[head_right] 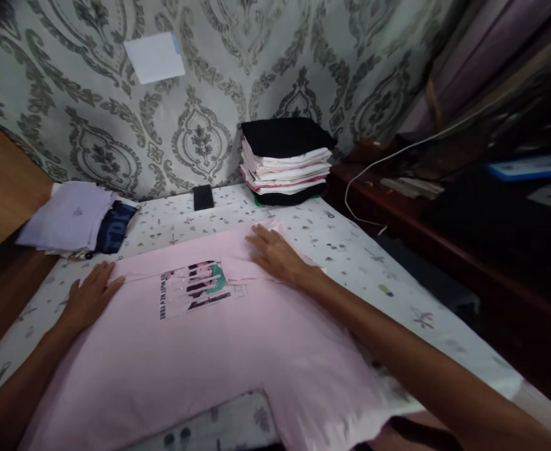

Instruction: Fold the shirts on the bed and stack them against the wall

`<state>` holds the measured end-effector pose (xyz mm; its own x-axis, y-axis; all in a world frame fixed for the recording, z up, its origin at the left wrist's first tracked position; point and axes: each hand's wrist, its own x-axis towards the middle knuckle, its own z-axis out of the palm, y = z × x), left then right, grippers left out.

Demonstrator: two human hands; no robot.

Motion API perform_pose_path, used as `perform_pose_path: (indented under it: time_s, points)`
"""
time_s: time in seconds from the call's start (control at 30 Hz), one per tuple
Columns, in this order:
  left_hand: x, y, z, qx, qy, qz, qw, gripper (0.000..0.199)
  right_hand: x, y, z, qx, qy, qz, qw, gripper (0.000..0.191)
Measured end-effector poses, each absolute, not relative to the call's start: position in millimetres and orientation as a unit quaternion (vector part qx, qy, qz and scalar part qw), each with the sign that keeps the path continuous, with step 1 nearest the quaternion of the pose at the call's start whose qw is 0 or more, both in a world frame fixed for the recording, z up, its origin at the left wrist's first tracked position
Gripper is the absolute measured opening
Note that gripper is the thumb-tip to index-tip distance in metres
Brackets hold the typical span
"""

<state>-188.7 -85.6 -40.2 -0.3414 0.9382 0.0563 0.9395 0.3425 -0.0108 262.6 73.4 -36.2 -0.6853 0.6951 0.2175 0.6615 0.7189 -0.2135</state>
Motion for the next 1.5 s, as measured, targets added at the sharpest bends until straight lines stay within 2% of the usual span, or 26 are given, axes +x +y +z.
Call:
perform_pose_path:
  time_s: [0.1, 0.23, 0.37, 0.47, 0.53, 0.7, 0.87, 1.0, 1.17, 1.33, 1.5]
  points:
    - [-187.7, -85.9, -39.3, -0.576, -0.817, -0.019, 0.020, 0.073, 267.7, 33.6, -34.8, -0.287, -0.943, 0.116, 0.121, 0.049]
    - [-182.1, -88.8, -32.0, -0.589, -0.806, -0.025, 0.055, 0.069, 276.2, -1.7, -34.6, -0.261, -0.940, 0.178, 0.129, 0.048]
    - [-150.1, -87.1, -19.2, -0.680, -0.721, -0.061, 0.121, 0.051, 288.6, -1.9, -28.9, -0.321, -0.897, 0.232, 0.194, 0.045]
    - [-95.2, -75.2, -13.7, -0.784, -0.600, -0.126, 0.098, 0.042, 292.9, 15.6, -24.1, -0.381, -0.858, 0.237, 0.251, 0.045]
    - [-50.0, -63.2, -12.9, -0.846, -0.507, -0.145, 0.084, 0.036, 290.7, 30.3, -23.3, -0.408, -0.848, 0.218, 0.258, 0.046]
    - [29.1, -36.4, -13.0, -0.896, -0.429, -0.083, 0.084, 0.024, 271.2, 65.3, -29.8, -0.439, -0.866, 0.154, 0.184, 0.054]
    - [30.3, -26.5, -13.3, -0.888, -0.448, -0.077, 0.066, 0.021, 255.6, 99.8, -33.0, -0.498, -0.856, 0.112, 0.086, 0.059]
    - [19.5, -33.1, -18.2, -0.890, -0.437, -0.124, 0.029, 0.023, 258.4, 120.8, -37.3, -0.541, -0.830, 0.113, 0.073, 0.066]
    - [9.5, -47.3, -17.0, -0.886, -0.434, -0.160, -0.038, 0.023, 265.1, 129.5, -52.4, -0.537, -0.835, 0.082, 0.090, 0.062]
    - [-33.7, -43.2, -11.4, -0.798, -0.580, -0.156, -0.054, 0.049, 259.2, 108.6, -64.2, -0.462, -0.872, 0.032, 0.159, 0.065]
    - [-113.0, -52.4, -15.1, -0.678, -0.731, -0.033, -0.071, 0.071, 254.7, 76.4, -62.5, -0.367, -0.917, 0.051, 0.149, 0.063]
